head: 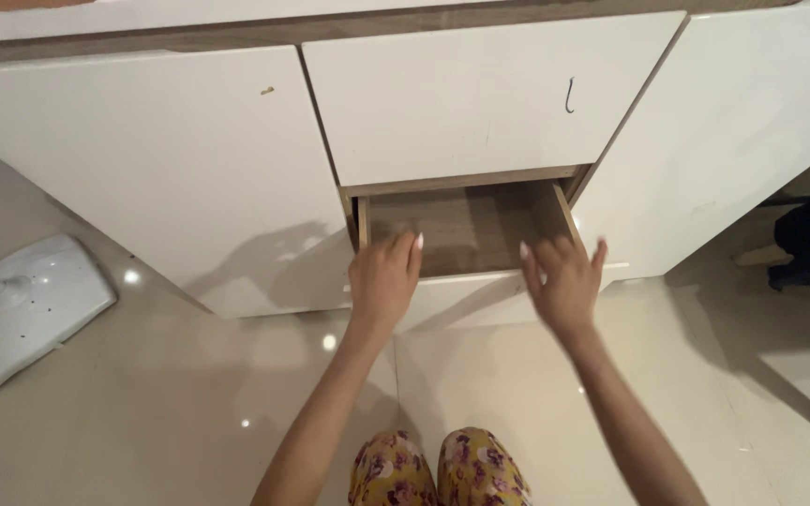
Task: The person opens a drawer, removes a router and other items, then places them into a different drawer. They also pick up a razor and a comb, placing them into the same drawer before closing it. The person then walks to a bed and picks up a folded black garment.
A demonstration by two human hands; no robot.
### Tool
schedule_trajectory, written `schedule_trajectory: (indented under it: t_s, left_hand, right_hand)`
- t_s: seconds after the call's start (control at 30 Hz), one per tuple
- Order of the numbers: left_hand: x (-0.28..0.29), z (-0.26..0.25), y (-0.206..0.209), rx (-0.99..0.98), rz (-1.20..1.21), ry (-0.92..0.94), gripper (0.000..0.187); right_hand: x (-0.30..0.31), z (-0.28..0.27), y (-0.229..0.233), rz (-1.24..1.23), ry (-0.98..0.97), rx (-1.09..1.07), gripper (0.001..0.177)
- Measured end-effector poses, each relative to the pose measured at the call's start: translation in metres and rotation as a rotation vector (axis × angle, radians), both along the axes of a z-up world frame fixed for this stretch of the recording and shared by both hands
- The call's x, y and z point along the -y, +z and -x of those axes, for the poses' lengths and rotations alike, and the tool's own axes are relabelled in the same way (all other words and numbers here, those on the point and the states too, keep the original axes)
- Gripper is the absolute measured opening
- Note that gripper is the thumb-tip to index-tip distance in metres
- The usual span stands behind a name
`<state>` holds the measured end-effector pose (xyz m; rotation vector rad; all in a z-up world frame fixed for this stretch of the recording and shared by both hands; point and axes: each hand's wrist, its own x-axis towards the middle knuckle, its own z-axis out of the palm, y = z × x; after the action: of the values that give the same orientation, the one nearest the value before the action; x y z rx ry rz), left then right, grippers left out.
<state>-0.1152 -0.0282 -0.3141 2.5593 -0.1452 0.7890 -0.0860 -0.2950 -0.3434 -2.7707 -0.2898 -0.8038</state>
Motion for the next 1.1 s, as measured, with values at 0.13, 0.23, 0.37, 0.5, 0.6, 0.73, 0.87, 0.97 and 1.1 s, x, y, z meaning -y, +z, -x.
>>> schedule_trajectory:
  t_s: [0.13, 0.23, 0.37, 0.5, 0.6, 0.73, 0.87, 0.97, 1.1]
  left_hand:
    - [-0.004, -0.045, 0.0, -0.026, -0.009, -0.017, 0.017]
    - [-0.013, -0.07, -0.013, -0.161, -0.082, 0.071, 0.015]
    - [-0.022, -0.078, -0.032, -0.219, -0.127, 0.156, 0.031]
    - [-0.02, -0.071, -0.045, -0.181, -0.172, 0.112, 0.049]
    - [-0.017, -0.059, -0.045, -0.175, -0.191, 0.08, 0.054]
    - [-0.011, -0.026, -0.042, -0.349, -0.224, -0.01, 0.055]
    - [-0.018, -0.009, -0.03, -0.511, -0.256, -0.071, 0.059]
    - [-0.031, -0.02, -0.029, -0.531, -0.263, -0.048, 0.063]
    - [-0.045, -0.037, -0.041, -0.506, -0.254, 0.015, 0.065]
  right_hand:
    - [0.013, -0.052, 0.04, -0.02, 0.123, -0.11, 0.025]
    - [0.021, -0.083, 0.037, 0.02, 0.048, -0.131, 0.025]
    - [0.039, -0.104, 0.013, 0.041, 0.126, -0.192, 0.063]
    - [0.041, -0.1, 0.002, 0.077, 0.097, -0.353, 0.079]
    - [0.042, -0.087, 0.009, 0.051, 0.107, -0.419, 0.082]
    - [0.051, -0.059, 0.007, 0.078, 0.154, -0.529, 0.088]
    - [0.069, -0.057, 0.001, 0.307, 0.26, -0.51, 0.09]
    - [0.08, -0.081, 0.006, 0.413, 0.309, -0.391, 0.085]
    - [0.088, -0.109, 0.009, 0.245, 0.127, -0.675, 0.088]
